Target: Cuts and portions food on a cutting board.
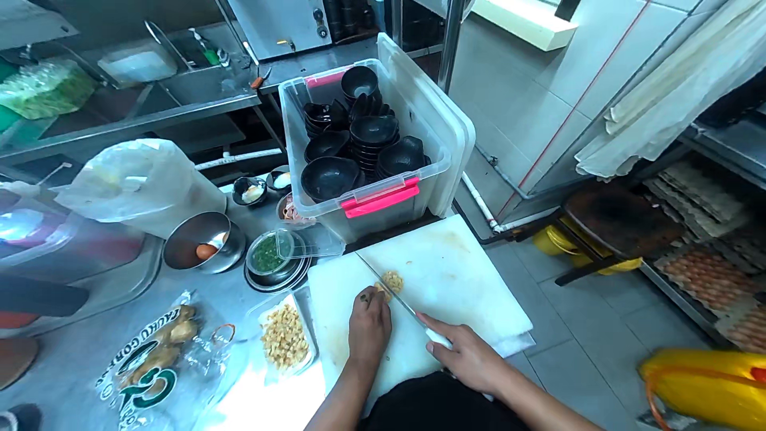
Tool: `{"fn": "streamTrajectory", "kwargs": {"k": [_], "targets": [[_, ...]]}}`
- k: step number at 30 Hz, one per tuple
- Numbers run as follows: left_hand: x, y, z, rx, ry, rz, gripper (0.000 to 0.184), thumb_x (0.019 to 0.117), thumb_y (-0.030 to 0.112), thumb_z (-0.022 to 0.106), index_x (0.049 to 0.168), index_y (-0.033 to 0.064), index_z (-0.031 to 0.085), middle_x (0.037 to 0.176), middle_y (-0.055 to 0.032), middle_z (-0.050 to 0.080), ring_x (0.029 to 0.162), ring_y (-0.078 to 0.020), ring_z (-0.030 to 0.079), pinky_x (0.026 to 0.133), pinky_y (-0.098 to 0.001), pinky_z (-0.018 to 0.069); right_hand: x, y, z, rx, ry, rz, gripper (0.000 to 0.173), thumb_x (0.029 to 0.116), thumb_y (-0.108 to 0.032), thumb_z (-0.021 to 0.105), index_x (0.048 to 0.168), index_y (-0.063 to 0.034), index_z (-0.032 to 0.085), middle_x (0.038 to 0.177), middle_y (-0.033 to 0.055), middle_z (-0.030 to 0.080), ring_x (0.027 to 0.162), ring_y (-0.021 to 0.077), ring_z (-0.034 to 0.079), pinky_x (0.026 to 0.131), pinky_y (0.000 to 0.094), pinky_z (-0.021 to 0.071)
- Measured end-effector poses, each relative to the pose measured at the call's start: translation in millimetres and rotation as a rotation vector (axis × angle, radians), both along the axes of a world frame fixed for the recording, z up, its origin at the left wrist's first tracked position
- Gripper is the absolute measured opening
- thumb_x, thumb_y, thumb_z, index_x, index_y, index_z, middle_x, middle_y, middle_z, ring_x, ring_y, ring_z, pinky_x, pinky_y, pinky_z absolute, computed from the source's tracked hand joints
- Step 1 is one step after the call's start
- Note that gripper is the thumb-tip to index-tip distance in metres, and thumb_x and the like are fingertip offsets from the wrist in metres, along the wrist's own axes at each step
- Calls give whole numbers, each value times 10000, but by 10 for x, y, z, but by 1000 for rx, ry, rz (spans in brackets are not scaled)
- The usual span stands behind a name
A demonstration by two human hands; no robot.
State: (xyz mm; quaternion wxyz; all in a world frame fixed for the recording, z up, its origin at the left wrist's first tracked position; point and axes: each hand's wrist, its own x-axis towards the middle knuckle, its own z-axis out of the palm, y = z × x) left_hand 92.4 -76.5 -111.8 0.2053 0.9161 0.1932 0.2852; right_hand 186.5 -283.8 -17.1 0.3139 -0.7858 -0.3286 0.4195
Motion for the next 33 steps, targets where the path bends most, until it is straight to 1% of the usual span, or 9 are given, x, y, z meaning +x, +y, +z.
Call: {"fn": "streamTrajectory", "kwargs": {"k": [3,11,21,25,27,28,29,32,33], "targets": [[10,-3,7,11,-4,12,251,951,166,578,1032,19,765,1123,-148,730,1071,-257,712,910,-349,598,-42,-14,79,-1,-17,8,560,1041,-334,501,1591,-322,396,1182,121,714,971,231,695,890,471,544],[10,1,-25,35,-34,8,238,959,164,581,995,32,775,1100,-144,732,1057,-239,714,907,-334,598,-90,-14,65,10,-42,37,553,1037,-329,501,1583,-318,414,1105,126,727,932,243,696,862,475,547],[39,11,-16,50,-25,11,218,949,153,591,963,46,779,1052,-125,735,1029,-232,715,886,-327,601,-37,147,49,-33,-4,56,562,1050,-331,478,1602,-329,371,1233,121,699,1047,241,687,937,471,533],[45,21,7,56,-15,11,213,949,147,594,960,39,778,1052,-127,737,1026,-233,718,884,-329,602,16,297,-17,-2,27,43,570,1051,-296,486,1607,-309,364,1267,123,677,1022,234,684,918,461,542],[42,12,7,58,-6,13,215,948,145,596,960,37,781,1060,-133,739,1032,-245,719,891,-344,603,37,360,-88,18,32,40,576,1048,-276,496,1609,-281,364,1342,117,649,1094,228,672,967,459,526],[40,6,4,50,-2,13,214,946,141,600,967,32,783,1073,-143,741,1042,-258,721,902,-360,604,45,378,-103,20,32,40,580,1047,-271,502,1610,-278,361,1399,103,627,1168,224,659,1023,460,511],[44,4,5,44,-3,14,214,946,139,602,978,31,784,1086,-146,740,1054,-263,720,912,-367,601,55,389,-111,24,27,36,584,1044,-268,507,1610,-278,362,1402,108,624,1180,235,654,1030,470,504],[28,-13,8,30,-9,19,219,949,140,597,1002,46,787,1122,-153,725,1059,-260,712,907,-360,601,65,344,-109,14,32,37,584,1050,-287,506,1613,-302,351,1386,114,633,1137,241,670,1002,479,516],[21,-15,15,29,-5,23,219,952,145,594,1003,51,785,1128,-156,716,1052,-257,710,893,-356,604,65,315,-107,12,42,29,582,1050,-296,509,1610,-311,354,1337,118,656,1039,233,691,934,469,544]]}}
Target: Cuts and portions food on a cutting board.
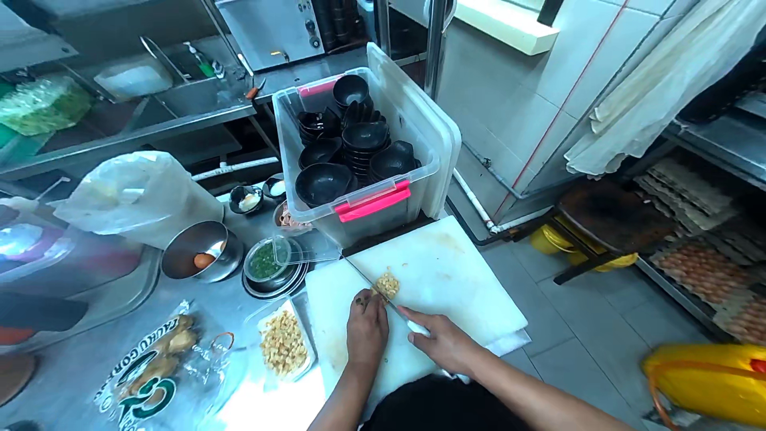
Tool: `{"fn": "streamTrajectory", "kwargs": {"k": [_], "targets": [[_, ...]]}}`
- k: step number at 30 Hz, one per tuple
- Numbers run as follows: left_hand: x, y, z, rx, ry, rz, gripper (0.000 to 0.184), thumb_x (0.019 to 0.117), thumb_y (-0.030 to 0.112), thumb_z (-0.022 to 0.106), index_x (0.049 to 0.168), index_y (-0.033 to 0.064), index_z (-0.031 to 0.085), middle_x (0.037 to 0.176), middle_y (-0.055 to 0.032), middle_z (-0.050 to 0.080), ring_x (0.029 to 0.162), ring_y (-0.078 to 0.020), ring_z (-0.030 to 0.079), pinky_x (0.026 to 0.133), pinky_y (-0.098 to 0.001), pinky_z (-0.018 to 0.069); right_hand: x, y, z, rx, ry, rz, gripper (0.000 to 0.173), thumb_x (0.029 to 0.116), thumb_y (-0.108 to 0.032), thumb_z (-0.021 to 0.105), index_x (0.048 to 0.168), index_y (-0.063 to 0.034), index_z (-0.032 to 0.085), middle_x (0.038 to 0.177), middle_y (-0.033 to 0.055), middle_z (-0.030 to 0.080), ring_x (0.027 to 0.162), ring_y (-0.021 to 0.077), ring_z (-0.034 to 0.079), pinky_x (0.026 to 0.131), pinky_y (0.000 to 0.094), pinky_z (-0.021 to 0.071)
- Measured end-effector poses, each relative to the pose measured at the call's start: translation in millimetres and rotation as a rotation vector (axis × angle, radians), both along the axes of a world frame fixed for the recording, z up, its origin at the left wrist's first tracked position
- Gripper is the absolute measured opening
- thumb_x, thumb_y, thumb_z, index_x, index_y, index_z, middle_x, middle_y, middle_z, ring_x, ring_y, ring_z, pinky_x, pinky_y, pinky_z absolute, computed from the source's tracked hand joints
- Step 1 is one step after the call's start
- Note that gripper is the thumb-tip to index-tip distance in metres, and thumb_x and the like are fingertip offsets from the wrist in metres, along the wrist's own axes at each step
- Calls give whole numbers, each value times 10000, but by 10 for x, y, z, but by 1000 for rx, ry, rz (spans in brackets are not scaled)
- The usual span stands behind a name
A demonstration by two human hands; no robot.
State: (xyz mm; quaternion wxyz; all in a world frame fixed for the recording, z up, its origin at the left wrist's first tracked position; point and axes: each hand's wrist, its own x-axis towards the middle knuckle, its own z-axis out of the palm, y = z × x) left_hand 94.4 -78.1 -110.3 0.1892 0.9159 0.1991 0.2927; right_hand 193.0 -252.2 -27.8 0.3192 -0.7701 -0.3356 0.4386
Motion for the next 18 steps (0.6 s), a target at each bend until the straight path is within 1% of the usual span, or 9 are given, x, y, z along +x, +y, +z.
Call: {"fn": "streamTrajectory", "kwargs": {"k": [1,2,3,5,7,10,12,16,18], "targets": [[-7,0,5,1,2,5,221,955,150,590,1003,48,781,1119,-157,713,1043,-256,709,884,-355,606,-3,-30,-3,10,22,-18,580,1048,-301,514,1607,-309,363,1248,133,676,849,230,689,789,458,571],[-14,-4,10,1,1,11,228,957,156,585,1007,39,775,1099,-153,720,1044,-261,710,890,-361,602,-3,-61,10,11,57,-36,582,1047,-306,516,1608,-310,361,1182,140,680,715,224,661,681,443,575],[-18,-4,12,-2,1,14,234,957,165,582,1018,30,764,1092,-149,729,1058,-269,712,906,-368,598,1,-90,32,7,85,-47,586,1048,-311,516,1610,-316,352,1141,141,678,647,217,634,627,430,566],[-21,-4,6,-10,1,18,235,952,172,585,1014,19,753,1094,-145,730,1068,-269,710,915,-367,594,2,-140,87,-1,102,-57,587,1051,-321,515,1612,-325,343,1106,133,677,613,206,619,601,415,564],[-20,-3,1,-19,-5,21,221,951,173,593,981,26,757,1097,-142,723,1061,-251,707,900,-348,598,-15,-171,139,-5,80,-57,584,1051,-335,510,1611,-331,346,1109,128,681,637,205,629,619,419,565],[-22,-7,16,-33,-2,30,209,949,176,597,969,45,759,1088,-134,700,1017,-221,697,851,-315,601,-63,-200,172,-2,27,-47,579,1045,-340,511,1605,-334,362,1130,123,691,731,208,659,699,432,569],[-22,-10,13,-26,-1,33,214,952,187,600,967,50,763,1068,-129,710,1024,-226,699,864,-319,599,-89,-211,192,-2,-6,-22,570,1049,-342,499,1603,-334,365,1155,120,697,844,218,676,796,445,557],[-30,-10,4,-21,-14,22,223,955,185,601,978,37,766,1067,-134,721,1039,-246,705,883,-334,598,-116,-206,193,1,-25,5,561,1053,-335,490,1601,-320,374,1212,121,698,960,226,690,879,462,547],[-26,-12,3,-21,-19,24,219,949,180,606,978,37,770,1063,-136,725,1039,-245,707,887,-335,597,-111,-198,178,-6,-21,14,564,1054,-334,488,1604,-321,366,1228,120,695,985,228,689,894,466,542]]}}
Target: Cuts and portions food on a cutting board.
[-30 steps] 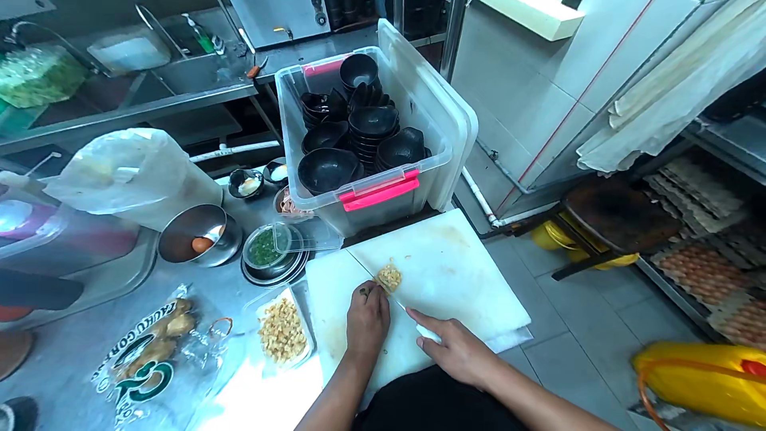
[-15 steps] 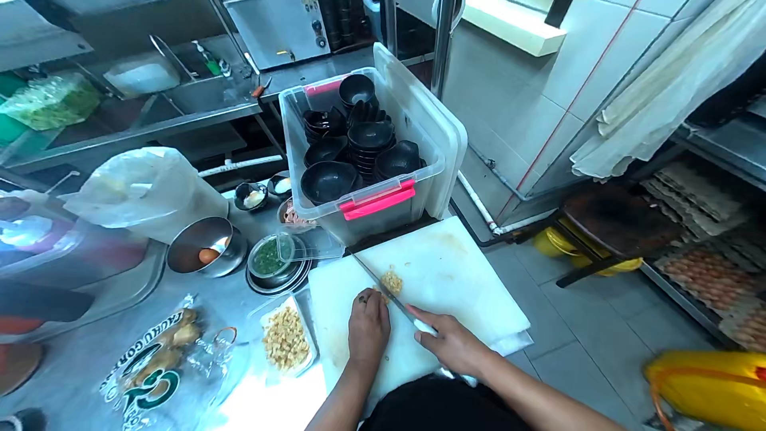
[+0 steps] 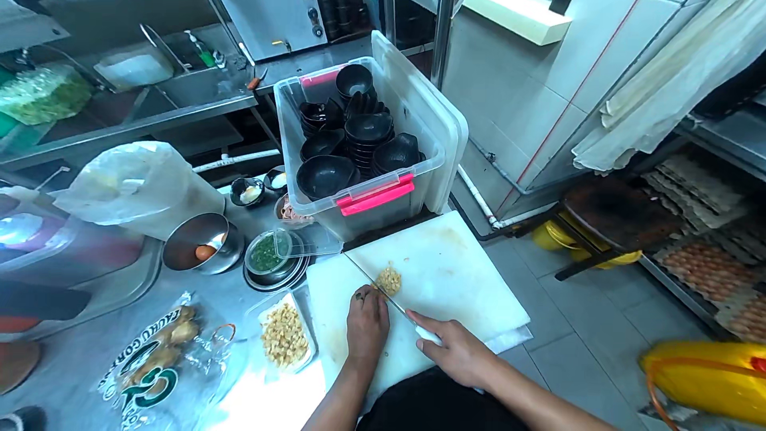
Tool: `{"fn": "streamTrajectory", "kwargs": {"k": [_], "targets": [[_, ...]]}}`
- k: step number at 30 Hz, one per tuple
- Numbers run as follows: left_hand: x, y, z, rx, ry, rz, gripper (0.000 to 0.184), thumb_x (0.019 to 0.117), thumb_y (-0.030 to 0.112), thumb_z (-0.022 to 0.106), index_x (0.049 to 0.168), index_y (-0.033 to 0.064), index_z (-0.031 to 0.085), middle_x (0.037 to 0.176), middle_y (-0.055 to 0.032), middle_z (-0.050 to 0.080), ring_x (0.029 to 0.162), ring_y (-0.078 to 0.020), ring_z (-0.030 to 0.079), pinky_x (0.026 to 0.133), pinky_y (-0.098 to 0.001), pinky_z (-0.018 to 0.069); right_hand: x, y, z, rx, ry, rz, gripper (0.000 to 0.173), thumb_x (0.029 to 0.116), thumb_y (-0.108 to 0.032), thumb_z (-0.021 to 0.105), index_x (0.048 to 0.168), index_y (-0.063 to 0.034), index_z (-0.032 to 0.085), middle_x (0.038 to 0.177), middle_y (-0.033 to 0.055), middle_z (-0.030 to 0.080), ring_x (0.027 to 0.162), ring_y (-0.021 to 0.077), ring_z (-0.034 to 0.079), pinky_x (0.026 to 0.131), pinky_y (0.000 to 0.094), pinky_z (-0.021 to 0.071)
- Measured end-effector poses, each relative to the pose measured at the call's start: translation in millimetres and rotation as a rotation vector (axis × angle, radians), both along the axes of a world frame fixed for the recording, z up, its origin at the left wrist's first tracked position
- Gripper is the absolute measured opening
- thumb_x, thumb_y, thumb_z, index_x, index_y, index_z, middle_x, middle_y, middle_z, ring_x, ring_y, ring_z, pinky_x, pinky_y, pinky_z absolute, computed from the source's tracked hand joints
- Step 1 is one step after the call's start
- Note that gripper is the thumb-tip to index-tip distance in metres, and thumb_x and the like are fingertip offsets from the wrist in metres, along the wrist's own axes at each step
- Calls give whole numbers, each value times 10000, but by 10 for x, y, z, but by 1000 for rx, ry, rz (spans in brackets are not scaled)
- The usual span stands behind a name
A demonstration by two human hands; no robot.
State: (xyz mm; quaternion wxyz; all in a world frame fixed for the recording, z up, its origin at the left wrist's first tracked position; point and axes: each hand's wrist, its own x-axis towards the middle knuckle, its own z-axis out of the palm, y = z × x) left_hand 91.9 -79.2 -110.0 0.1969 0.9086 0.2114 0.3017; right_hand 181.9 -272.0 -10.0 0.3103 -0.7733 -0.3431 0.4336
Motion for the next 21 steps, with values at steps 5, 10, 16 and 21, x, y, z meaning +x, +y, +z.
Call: {"fn": "streamTrajectory", "kwargs": {"k": [5,10,16,21], "targets": [[10,5,-3,12,-8,-6,210,940,166,604,960,40,772,1055,-132,731,1047,-248,708,905,-335,593,18,29,-22,-6,9,7,559,1055,-338,490,1601,-331,371,1195,119,696,922,227,687,849,459,552],[19,10,-5,20,15,-4,211,941,158,600,955,36,773,1068,-127,740,1054,-247,712,916,-343,592,31,68,-27,-20,25,10,569,1050,-318,498,1604,-320,368,1240,127,689,980,239,689,892,473,545],[21,35,7,12,11,8,212,934,159,609,934,38,783,1039,-104,756,1039,-244,716,929,-349,585,73,177,-68,-3,54,10,567,1051,-288,490,1605,-290,370,1285,125,667,993,228,682,896,455,546],[-5,35,0,9,14,8,234,946,156,584,943,40,787,1050,-102,755,1044,-239,711,935,-349,581,55,390,-136,-30,-2,17,578,1054,-273,491,1614,-298,348,1332,139,657,1151,270,666,1014,497,509]]}}
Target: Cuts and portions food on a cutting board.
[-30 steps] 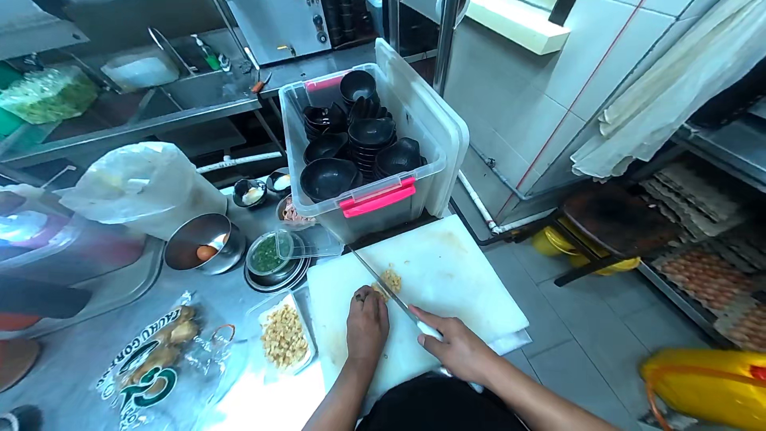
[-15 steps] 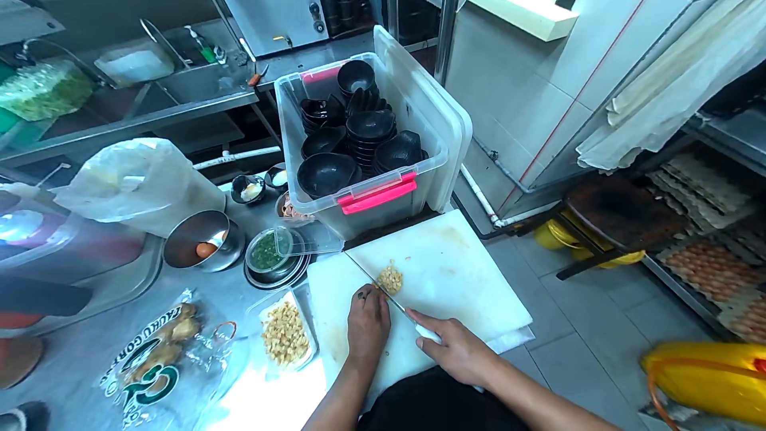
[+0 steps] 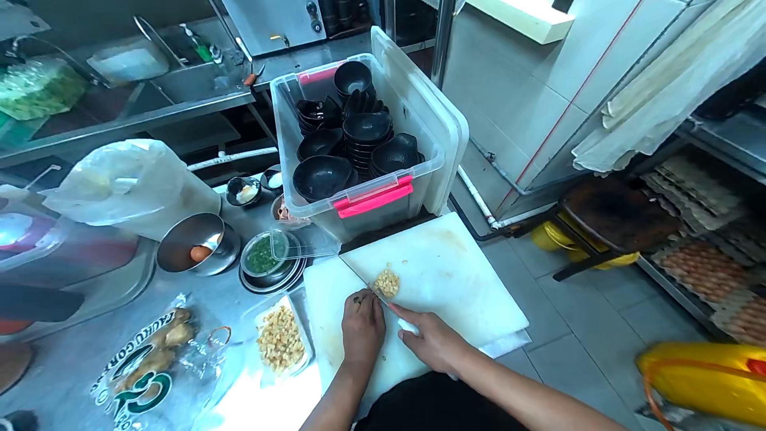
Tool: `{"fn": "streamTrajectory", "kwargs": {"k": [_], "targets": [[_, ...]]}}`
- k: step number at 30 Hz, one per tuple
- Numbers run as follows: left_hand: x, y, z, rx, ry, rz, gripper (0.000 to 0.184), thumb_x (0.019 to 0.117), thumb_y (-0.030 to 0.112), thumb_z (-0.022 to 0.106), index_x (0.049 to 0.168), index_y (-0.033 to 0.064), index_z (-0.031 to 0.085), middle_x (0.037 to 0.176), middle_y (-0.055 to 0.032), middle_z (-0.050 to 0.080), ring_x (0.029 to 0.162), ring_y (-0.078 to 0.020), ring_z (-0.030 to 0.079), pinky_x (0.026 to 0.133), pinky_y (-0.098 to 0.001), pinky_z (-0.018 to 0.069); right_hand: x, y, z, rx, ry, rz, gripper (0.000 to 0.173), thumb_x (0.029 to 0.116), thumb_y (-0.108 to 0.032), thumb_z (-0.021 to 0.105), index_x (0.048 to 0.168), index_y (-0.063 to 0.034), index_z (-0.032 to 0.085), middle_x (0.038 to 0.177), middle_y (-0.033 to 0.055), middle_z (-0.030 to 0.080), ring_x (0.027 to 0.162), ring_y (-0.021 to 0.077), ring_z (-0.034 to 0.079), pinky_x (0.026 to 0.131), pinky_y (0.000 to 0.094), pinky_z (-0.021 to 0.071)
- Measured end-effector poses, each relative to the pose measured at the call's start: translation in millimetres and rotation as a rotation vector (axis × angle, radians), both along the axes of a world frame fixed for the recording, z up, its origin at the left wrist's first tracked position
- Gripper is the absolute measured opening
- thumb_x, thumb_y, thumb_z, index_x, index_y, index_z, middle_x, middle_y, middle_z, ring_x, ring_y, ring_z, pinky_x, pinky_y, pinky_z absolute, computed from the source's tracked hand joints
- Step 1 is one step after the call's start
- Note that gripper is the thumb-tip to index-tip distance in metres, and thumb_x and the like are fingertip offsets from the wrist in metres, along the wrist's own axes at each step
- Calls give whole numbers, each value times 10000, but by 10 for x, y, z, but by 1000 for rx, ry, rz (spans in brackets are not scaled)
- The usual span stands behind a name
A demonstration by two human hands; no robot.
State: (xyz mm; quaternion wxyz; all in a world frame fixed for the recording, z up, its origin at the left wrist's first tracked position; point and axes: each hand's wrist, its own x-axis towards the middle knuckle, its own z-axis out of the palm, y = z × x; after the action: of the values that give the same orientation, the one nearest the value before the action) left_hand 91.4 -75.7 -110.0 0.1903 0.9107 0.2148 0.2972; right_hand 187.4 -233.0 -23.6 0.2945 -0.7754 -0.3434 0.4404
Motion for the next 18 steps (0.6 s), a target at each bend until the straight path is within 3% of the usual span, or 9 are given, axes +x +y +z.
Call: {"fn": "streamTrajectory", "kwargs": {"k": [2,5,9,11,12,14,16,18], "targets": [[-24,-7,-2,-18,-8,-4,248,940,134,567,982,43,794,1081,-105,750,1065,-242,704,944,-346,577,31,-6,-7,-11,9,14,579,1060,-302,493,1617,-319,334,1296,142,669,1051,271,691,945,495,539],[-47,5,14,-89,-34,1,245,932,119,554,996,46,778,1089,-106,736,1077,-244,693,945,-356,575,83,-116,-38,41,130,-46,584,1054,-318,519,1611,-337,343,1078,152,679,626,232,627,607,439,562],[-87,31,75,-241,-91,51,245,956,99,513,1032,-4,721,1117,-157,706,1109,-277,675,973,-408,563,168,-368,92,107,204,-102,582,1042,-325,545,1598,-345,371,1008,110,671,552,178,576,534,381,540],[-79,47,88,-203,-101,78,302,980,129,459,1099,-14,697,1161,-176,681,1138,-300,648,1000,-432,536,210,-527,108,146,216,-141,580,1037,-321,556,1592,-334,388,992,89,676,531,158,567,514,362,539],[-67,49,89,-156,-85,85,348,990,180,451,1144,-12,697,1201,-184,678,1163,-319,637,1014,-458,523,225,-611,81,166,218,-166,581,1032,-315,563,1589,-326,396,986,78,682,525,151,566,506,354,538],[-18,42,107,-62,20,72,532,1012,427,445,1259,17,678,1305,-189,654,1219,-347,613,999,-519,507,238,-776,-21,218,221,-246,585,1020,-291,584,1581,-286,420,949,63,690,514,141,565,490,336,536],[89,20,128,-27,195,36,790,940,692,453,1390,62,615,1447,-193,570,1302,-373,562,1031,-567,471,232,-914,-145,288,250,-363,602,1003,-242,597,1580,-215,424,868,51,683,494,137,566,462,318,532],[267,6,134,-9,324,-9,968,850,834,470,1469,94,552,1541,-211,474,1376,-394,498,1090,-580,425,207,-1012,-282,381,300,-486,619,996,-193,596,1583,-146,406,782,53,653,477,153,561,436,320,527]]}}
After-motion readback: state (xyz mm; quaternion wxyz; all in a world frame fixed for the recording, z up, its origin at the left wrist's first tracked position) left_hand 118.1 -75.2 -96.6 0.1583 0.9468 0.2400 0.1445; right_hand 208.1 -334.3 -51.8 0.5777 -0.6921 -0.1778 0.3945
